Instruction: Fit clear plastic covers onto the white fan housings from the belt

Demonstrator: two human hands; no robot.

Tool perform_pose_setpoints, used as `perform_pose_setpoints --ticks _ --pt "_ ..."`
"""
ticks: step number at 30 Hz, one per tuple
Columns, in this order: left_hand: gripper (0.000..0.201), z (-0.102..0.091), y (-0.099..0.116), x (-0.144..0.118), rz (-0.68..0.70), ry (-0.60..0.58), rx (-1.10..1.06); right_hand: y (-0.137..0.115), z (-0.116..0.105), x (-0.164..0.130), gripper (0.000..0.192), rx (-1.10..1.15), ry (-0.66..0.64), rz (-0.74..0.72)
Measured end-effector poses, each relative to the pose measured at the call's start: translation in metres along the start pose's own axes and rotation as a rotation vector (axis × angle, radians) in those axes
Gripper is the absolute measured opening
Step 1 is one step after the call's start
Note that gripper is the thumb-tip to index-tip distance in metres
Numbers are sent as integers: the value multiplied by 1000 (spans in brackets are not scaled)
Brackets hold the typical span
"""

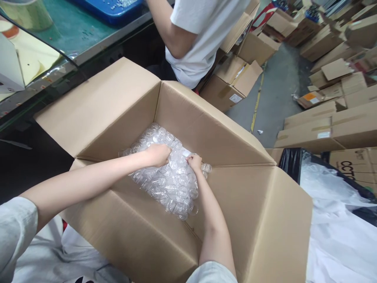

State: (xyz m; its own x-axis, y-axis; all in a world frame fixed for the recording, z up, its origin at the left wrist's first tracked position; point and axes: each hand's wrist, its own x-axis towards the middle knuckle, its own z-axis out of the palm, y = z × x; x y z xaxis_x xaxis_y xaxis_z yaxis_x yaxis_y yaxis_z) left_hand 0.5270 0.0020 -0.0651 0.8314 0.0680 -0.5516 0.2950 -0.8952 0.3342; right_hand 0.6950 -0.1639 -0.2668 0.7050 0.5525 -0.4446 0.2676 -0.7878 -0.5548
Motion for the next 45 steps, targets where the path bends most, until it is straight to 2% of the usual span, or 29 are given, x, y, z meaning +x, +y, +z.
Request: perform_pose_setpoints --ticks 5,7,9,12,15,18,21,23,26,32,35,37,40,42,45 --pt "49 1 -3 3 3 62 -42 -45 -23 -2 29 201 -191 -246" --pt "42 -3 -4 4 0 97 -58 -60 -32 0 33 270 -238 -299" --pt "28 -8 -5 4 -13 143 -67 -67 -40 4 36 313 -206 -300" --pt "26 -12 -5 2 -35 204 -67 -58 -43 13 37 301 -35 -190" --pt "23 -11 -2 1 -7 243 -74 -29 -33 14 30 182 134 11" --pt "28 -11 0 3 39 307 -93 3 -19 5 25 54 215 175" --pt "36 -12 -1 4 66 320 -119 22 -15 -4 20 -8 242 232" --pt "37 -12 -2 4 59 298 -131 23 -18 -4 17 -10 243 208" --pt "34 -10 -2 3 34 257 -136 9 -22 1 19 47 202 86" --pt "48 -7 -4 6 15 165 -113 -51 -16 -10 37 290 -93 -295" --pt "29 -11 -7 6 9 143 -106 -69 -23 -23 45 349 -160 -374" --pt "21 -14 -8 5 3 160 -107 -70 -30 -25 46 343 -124 -362" --pt "27 -14 -7 4 -16 194 -111 -56 -34 -19 42 263 -36 -253" --pt "29 -12 -6 4 -28 203 -120 -42 -24 -14 37 160 -14 -148" --pt "30 -9 -4 6 -67 240 -127 -24 9 -13 26 -8 -42 -22"
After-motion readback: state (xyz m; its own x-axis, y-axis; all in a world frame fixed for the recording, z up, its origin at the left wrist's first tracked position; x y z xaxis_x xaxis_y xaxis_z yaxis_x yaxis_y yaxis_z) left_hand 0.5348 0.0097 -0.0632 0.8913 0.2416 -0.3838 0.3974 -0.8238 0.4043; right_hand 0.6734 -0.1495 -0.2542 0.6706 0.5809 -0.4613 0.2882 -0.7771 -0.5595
